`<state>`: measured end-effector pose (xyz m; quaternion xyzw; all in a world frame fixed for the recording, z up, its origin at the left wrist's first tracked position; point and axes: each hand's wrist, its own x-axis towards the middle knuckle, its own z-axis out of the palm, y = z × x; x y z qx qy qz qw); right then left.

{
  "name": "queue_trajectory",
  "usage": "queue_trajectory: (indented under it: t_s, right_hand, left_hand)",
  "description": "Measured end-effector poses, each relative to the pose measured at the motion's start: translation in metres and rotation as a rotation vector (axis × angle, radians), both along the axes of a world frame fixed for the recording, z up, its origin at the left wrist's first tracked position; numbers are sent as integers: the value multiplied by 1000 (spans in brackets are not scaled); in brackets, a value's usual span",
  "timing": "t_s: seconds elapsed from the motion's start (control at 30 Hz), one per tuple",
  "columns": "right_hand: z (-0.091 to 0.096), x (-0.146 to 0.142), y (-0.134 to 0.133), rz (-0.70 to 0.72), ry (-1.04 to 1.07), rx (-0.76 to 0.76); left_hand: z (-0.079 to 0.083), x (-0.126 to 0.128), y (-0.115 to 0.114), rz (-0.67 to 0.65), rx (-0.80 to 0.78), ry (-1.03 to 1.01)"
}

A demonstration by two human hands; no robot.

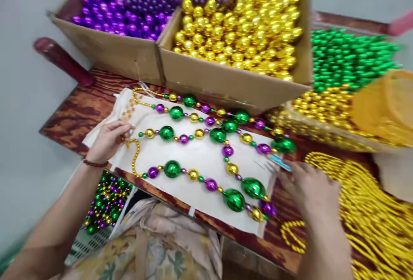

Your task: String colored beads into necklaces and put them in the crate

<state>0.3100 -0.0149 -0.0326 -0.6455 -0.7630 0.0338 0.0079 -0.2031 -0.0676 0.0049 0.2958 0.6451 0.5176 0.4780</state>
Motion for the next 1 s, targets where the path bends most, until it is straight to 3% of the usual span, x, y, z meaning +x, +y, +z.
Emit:
queue_trajectory:
  t_s: [0.07, 0.17, 0.27, 0.37, 0.47, 0.6, 0.7, 0.8, 0.9, 1.0]
  right_hand:
    - [15, -56, 11, 44, 116, 90]
    - [36, -181, 22, 422, 579, -58]
    - [39, -300, 32, 628, 747, -210]
    - [30, -363, 43, 676, 752, -402]
    - [26, -378, 52, 658, 774, -457]
    - [30, -377, 56, 675, 743, -348]
    - [33, -377, 55, 833, 738, -367]
    - [29, -377, 57, 937, 831, -587]
    - [22, -381, 61, 711, 995, -820]
    - [18, -389, 65, 557, 1045, -1028]
  left_hand:
    - [-1, -2, 3, -31, 15, -5]
    - [1, -4, 5, -52, 32, 18]
    - [6, -7, 3, -67, 44, 80]
    - [10, -16, 0, -60, 51, 191]
    - [9, -29, -1, -73, 46, 348]
    - [5, -45, 1, -215, -17, 515]
    - [3, -54, 5, -286, -79, 324]
    - [1, -59, 7, -272, -91, 96]
    - [1, -60, 6, -301, -64, 31]
    - [5, -60, 4, -339, -14, 115]
